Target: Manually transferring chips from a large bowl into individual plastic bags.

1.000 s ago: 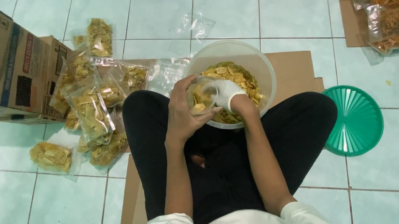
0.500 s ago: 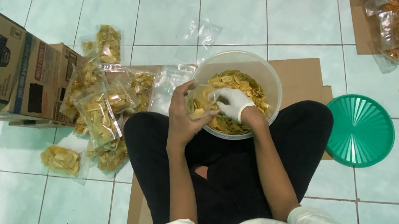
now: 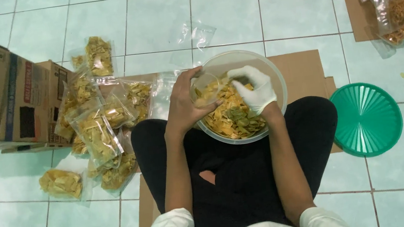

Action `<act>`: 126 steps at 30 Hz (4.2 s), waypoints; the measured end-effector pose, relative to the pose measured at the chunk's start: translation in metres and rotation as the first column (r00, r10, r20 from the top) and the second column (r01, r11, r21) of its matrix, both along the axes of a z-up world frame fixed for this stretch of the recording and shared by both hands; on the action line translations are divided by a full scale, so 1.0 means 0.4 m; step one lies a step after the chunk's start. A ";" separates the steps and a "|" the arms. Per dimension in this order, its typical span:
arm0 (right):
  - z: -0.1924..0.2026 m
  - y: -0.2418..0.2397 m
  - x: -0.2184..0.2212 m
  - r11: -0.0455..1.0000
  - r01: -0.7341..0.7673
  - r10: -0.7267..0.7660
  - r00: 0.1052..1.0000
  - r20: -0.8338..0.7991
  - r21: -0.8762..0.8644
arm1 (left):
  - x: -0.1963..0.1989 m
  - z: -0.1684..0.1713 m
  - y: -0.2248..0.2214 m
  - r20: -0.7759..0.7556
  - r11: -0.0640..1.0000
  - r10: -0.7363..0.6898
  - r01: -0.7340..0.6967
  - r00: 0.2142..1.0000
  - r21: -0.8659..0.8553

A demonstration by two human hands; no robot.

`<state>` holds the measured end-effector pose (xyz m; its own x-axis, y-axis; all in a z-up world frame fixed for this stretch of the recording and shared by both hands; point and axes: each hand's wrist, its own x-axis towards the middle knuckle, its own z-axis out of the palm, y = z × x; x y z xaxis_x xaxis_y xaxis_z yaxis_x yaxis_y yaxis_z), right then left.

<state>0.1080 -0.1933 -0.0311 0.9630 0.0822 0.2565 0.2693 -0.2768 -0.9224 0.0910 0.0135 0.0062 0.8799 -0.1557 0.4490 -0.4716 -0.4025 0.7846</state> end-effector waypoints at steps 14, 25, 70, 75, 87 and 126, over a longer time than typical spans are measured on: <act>0.213 0.069 -0.003 0.980 -0.196 0.201 0.964 -0.175 0.043 | -0.052 -0.107 0.026 -0.010 0.996 0.091 -0.091 0.996 -0.013; 0.300 0.110 0.008 0.847 -0.475 0.402 0.866 -0.297 -0.239 | -0.057 -0.132 0.039 0.014 0.995 0.101 -0.101 0.995 -0.010; 0.179 0.078 -0.015 0.500 -0.553 -0.042 0.753 -0.656 -0.666 | -0.118 -0.038 0.040 -0.120 0.997 0.049 -0.055 0.992 -0.046; 0.232 0.016 0.009 0.809 -0.215 0.055 0.954 -0.295 -0.547 | -0.122 -0.024 0.034 -0.174 0.996 0.041 -0.054 0.984 -0.067; 0.042 0.005 -0.036 0.966 -0.153 0.123 0.981 -0.148 -0.211 | -0.150 -0.081 0.054 -0.251 0.994 0.099 -0.106 0.963 -0.013; -0.007 0.101 -0.061 0.453 -0.709 0.003 0.608 -0.794 -0.541 | -0.160 -0.060 0.055 -0.237 0.994 0.108 -0.099 0.966 0.046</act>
<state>0.0837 -0.1527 -0.0337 0.6190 0.2686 -0.7380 0.0298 -0.9470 -0.3197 0.0272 0.0354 -0.0176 0.9730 -0.0697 0.2202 -0.2269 -0.4676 0.8543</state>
